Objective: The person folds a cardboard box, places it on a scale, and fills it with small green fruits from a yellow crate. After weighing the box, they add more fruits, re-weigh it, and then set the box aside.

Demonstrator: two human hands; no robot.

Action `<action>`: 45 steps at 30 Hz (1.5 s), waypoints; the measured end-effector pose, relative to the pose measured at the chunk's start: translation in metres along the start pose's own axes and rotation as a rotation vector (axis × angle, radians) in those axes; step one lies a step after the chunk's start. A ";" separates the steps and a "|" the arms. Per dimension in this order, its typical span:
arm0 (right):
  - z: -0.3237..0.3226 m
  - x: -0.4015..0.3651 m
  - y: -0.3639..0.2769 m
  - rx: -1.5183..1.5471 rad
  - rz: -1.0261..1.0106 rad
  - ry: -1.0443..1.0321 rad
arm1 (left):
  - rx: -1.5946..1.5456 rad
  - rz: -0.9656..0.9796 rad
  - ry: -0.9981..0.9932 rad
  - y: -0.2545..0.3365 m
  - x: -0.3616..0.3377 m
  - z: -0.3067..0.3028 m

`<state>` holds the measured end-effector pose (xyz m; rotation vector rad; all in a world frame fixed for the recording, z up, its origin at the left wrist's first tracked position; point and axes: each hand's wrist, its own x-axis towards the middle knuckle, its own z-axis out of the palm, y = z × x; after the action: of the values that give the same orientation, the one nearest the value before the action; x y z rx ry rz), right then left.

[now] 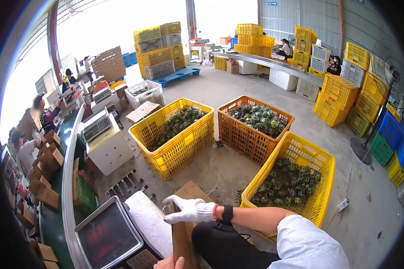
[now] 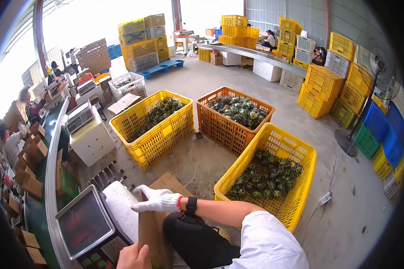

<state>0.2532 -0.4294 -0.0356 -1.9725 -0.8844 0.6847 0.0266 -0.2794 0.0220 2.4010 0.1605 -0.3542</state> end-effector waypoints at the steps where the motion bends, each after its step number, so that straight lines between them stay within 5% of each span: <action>1: -0.015 -0.004 -0.029 -0.017 -0.005 0.018 | -0.065 0.062 0.094 0.015 -0.009 -0.012; 5: -0.034 0.007 -0.065 0.091 -0.259 0.144 | 0.018 0.124 0.330 0.045 -0.016 -0.027; 11: -0.026 0.039 -0.028 0.307 -0.287 0.016 | 0.018 0.142 0.444 0.029 0.007 -0.014; 13: -0.028 0.041 -0.023 0.273 -0.306 0.022 | -0.122 0.042 0.284 0.033 0.005 -0.022; 14: -0.033 0.043 -0.018 0.223 -0.258 0.040 | -0.335 0.195 0.265 -0.018 0.019 -0.006; 15: -0.035 0.045 -0.015 0.226 -0.258 0.046 | -0.602 0.063 0.094 -0.043 0.023 -0.004; 25: -0.064 0.024 -0.028 -0.032 -0.184 -0.038 | -1.048 0.167 0.408 -0.022 0.021 -0.007; 27: -0.071 0.005 -0.046 -0.084 -0.178 -0.064 | -0.964 0.235 0.831 -0.057 0.035 -0.001; 29: -0.071 -0.007 -0.063 -0.240 -0.062 -0.118 | -0.925 0.222 0.937 -0.044 0.036 -0.002; 32: -0.055 -0.008 -0.052 -0.434 -0.185 0.055 | -0.691 0.180 1.156 -0.041 0.047 0.004; 37: -0.029 -0.015 -0.046 -0.710 -0.415 0.344 | -0.239 0.201 1.040 -0.016 0.049 -0.012; 39: -0.024 -0.022 -0.056 -0.798 -0.426 0.308 | 0.006 0.226 0.793 0.004 0.046 -0.017; 41: -0.023 -0.025 -0.058 -0.828 -0.489 0.331 | 0.237 0.446 0.691 -0.010 0.059 -0.013; 45: -0.025 -0.041 -0.063 -0.875 -0.600 0.257 | 0.304 0.404 0.562 -0.025 0.072 -0.003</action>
<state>0.2263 -0.4491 0.0358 -2.2413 -1.6879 -0.3730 0.0905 -0.2578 -0.0127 2.6951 -0.1400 0.5225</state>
